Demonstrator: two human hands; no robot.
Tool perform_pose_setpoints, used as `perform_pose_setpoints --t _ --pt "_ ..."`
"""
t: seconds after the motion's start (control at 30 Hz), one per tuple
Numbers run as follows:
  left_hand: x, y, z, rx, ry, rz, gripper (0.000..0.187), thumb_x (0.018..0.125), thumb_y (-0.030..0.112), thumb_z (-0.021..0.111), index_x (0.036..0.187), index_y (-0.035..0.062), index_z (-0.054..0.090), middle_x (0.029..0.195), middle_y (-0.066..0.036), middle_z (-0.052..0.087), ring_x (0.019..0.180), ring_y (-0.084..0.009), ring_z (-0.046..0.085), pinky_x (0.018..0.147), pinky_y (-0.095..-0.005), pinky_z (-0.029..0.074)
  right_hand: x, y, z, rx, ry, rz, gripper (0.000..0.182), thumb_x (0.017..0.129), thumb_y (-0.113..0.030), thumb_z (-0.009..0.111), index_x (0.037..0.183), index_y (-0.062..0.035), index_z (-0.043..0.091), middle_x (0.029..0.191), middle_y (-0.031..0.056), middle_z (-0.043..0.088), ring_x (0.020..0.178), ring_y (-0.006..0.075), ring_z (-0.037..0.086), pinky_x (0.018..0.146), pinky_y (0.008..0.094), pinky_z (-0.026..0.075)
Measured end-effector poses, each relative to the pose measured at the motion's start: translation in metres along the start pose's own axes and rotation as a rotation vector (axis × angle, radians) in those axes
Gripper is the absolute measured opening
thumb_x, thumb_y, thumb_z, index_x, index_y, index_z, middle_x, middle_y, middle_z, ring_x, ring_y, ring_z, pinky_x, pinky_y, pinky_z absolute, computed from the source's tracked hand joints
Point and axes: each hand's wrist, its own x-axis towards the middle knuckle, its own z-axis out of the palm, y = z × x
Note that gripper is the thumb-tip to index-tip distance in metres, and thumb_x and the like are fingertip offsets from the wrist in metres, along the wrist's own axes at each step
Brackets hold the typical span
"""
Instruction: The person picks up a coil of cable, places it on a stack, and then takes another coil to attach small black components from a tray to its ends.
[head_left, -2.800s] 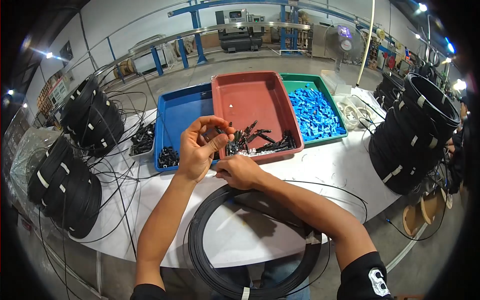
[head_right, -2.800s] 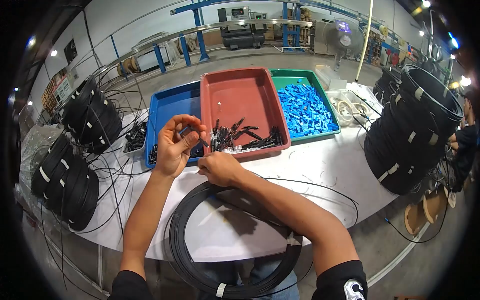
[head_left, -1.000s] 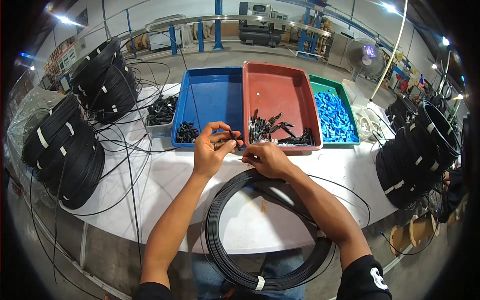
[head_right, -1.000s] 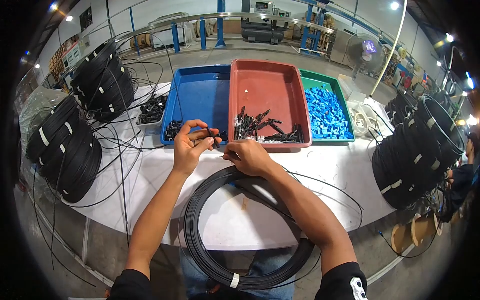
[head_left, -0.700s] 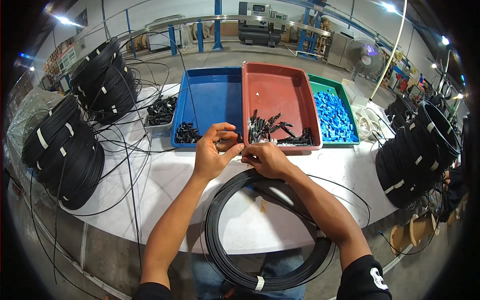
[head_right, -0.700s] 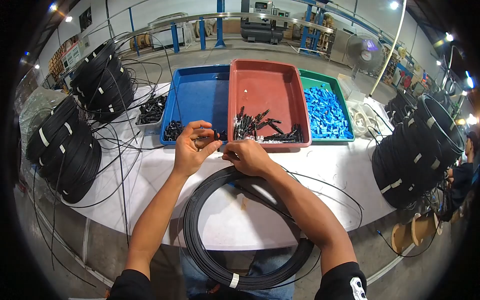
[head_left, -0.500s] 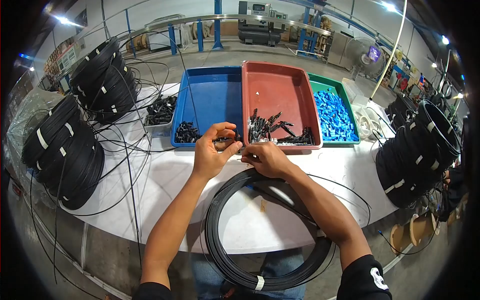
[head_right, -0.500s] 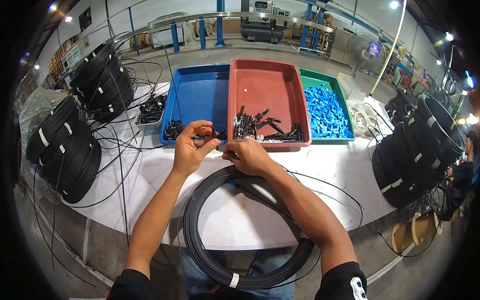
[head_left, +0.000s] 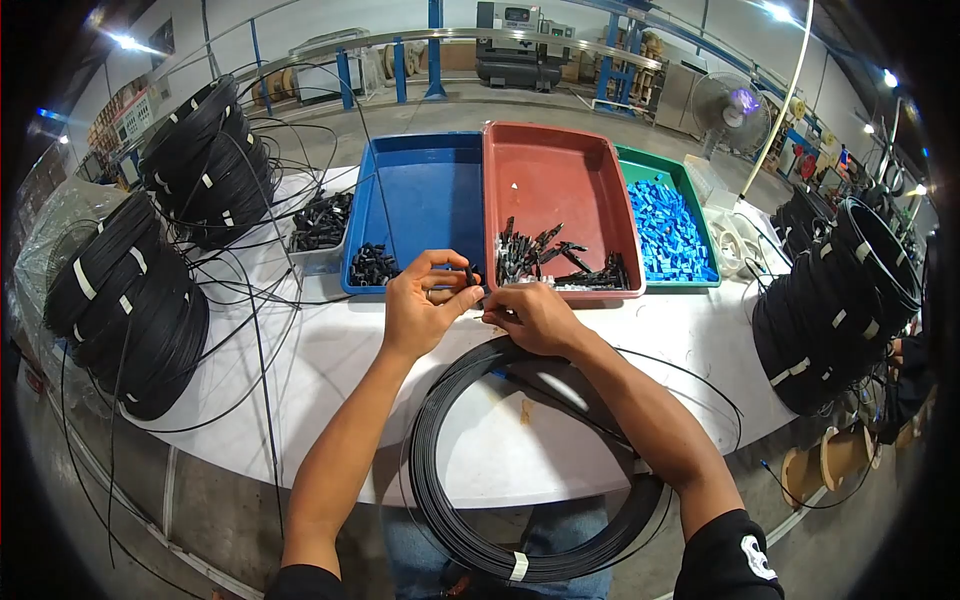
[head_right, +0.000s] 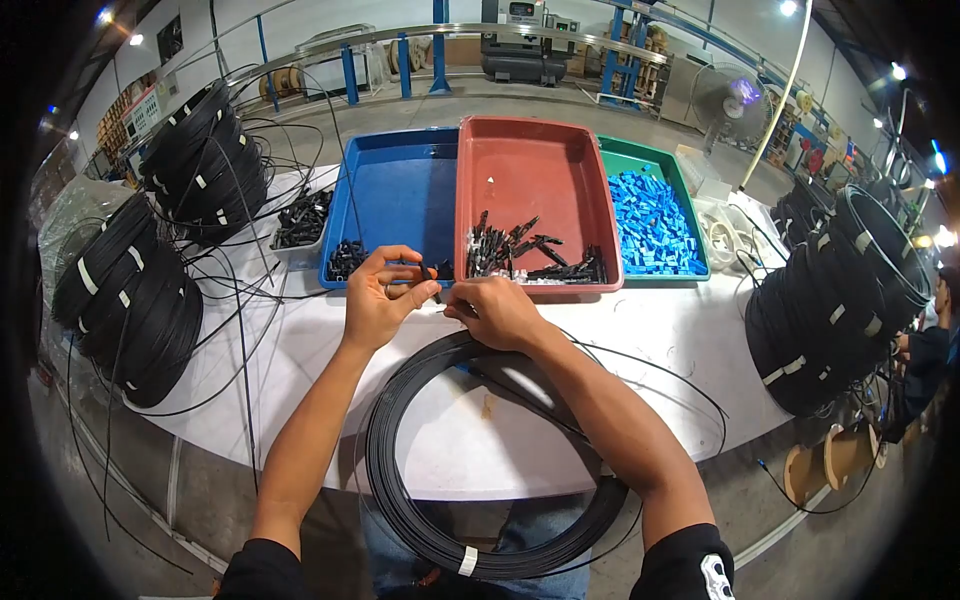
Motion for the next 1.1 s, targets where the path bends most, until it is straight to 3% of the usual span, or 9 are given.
perform_pose_setpoints --t 0.13,0.33,0.43,0.6,0.67,0.77,0.83,0.9,1.1 --pt "0.000 0.002 -0.002 0.042 -0.025 0.020 0.036 0.084 -0.002 0.076 0.113 0.0015 0.055 0.099 -0.016 0.073 0.083 -0.0140 0.072 0.070 -0.0232 0.059 0.000 -0.003 -0.002 -0.009 0.002 0.021 0.013 0.086 -0.016 0.072 0.088 -0.0034 0.070 0.082 0.0154 0.071 0.077 0.0352 0.069 0.070 0.0436 0.052" --pt "0.001 -0.005 0.001 -0.251 0.026 -0.016 0.035 0.083 0.000 0.077 0.109 0.0019 0.054 0.096 -0.014 0.075 0.088 -0.0135 0.071 0.075 -0.0249 0.059 0.000 -0.002 -0.001 -0.009 -0.003 0.027 0.013 0.086 -0.016 0.071 0.088 -0.0035 0.070 0.081 0.0150 0.071 0.076 0.0347 0.069 0.070 0.0433 0.052" --pt "0.001 0.000 -0.001 -0.067 0.020 0.013 0.041 0.084 -0.004 0.075 0.114 0.0051 0.049 0.100 -0.017 0.074 0.088 -0.0165 0.072 0.078 -0.0274 0.059 0.001 -0.001 -0.001 -0.026 0.011 0.020 0.013 0.086 -0.016 0.071 0.088 -0.0031 0.070 0.080 0.0151 0.071 0.077 0.0346 0.069 0.070 0.0430 0.052" --pt "-0.001 0.013 -0.004 0.354 0.065 0.064 0.030 0.079 0.001 0.080 0.102 0.0050 0.062 0.095 -0.009 0.076 0.086 -0.0115 0.072 0.068 -0.0215 0.052 0.001 0.002 -0.003 0.066 0.128 0.115 0.013 0.089 -0.013 0.069 0.092 -0.0005 0.067 0.085 0.0181 0.069 0.079 0.0363 0.068 0.069 0.0426 0.051" --pt "-0.001 0.013 -0.004 0.384 0.076 0.059 0.025 0.078 0.003 0.080 0.098 0.0055 0.065 0.092 -0.006 0.076 0.085 -0.0103 0.073 0.064 -0.0207 0.048 0.000 0.003 -0.008 0.134 0.111 0.142 0.013 0.090 -0.011 0.068 0.095 0.0002 0.067 0.086 0.0168 0.069 0.073 0.0318 0.066 0.067 0.0395 0.050" --pt "-0.002 0.010 -0.006 0.437 0.080 0.084 0.019 0.077 0.005 0.080 0.094 0.0062 0.069 0.087 -0.003 0.077 0.083 -0.0096 0.073 0.059 -0.0209 0.043 -0.005 -0.001 -0.018 0.254 0.123 0.154 0.013 0.089 -0.006 0.069 0.100 0.0010 0.067 0.079 0.0093 0.066 0.064 0.0167 0.056 0.064 0.0315 0.047" --pt "-0.001 0.012 -0.005 0.460 0.076 0.116 0.019 0.077 0.005 0.079 0.094 0.0064 0.070 0.086 -0.002 0.077 0.082 -0.0101 0.074 0.057 -0.0218 0.042 -0.007 -0.003 -0.022 0.257 0.101 0.204 0.013 0.089 -0.006 0.069 0.100 0.0012 0.068 0.078 0.0092 0.066 0.064 0.0156 0.055 0.063 0.0310 0.047" --pt "-0.002 0.019 -0.004 0.498 0.029 0.064 0.021 0.077 0.007 0.078 0.096 0.0040 0.070 0.086 -0.011 0.076 0.084 -0.0198 0.076 0.075 -0.0282 0.058 -0.009 -0.012 -0.028 0.265 0.085 0.249 0.013 0.090 -0.005 0.070 0.101 0.0015 0.068 0.079 0.0081 0.067 0.065 0.0120 0.055 0.062 0.0294 0.046" --pt "-0.005 0.005 0.001 0.442 -0.032 0.156 0.022 0.078 0.008 0.077 0.098 0.0053 0.071 0.086 -0.011 0.076 0.084 -0.0209 0.076 0.075 -0.0306 0.059 -0.012 -0.011 -0.028 0.336 0.176 0.200 0.013 0.089 -0.002 0.070 0.102 0.0006 0.070 0.083 0.0069 0.070 0.065 0.0103 0.054 0.061 0.0276 0.046"
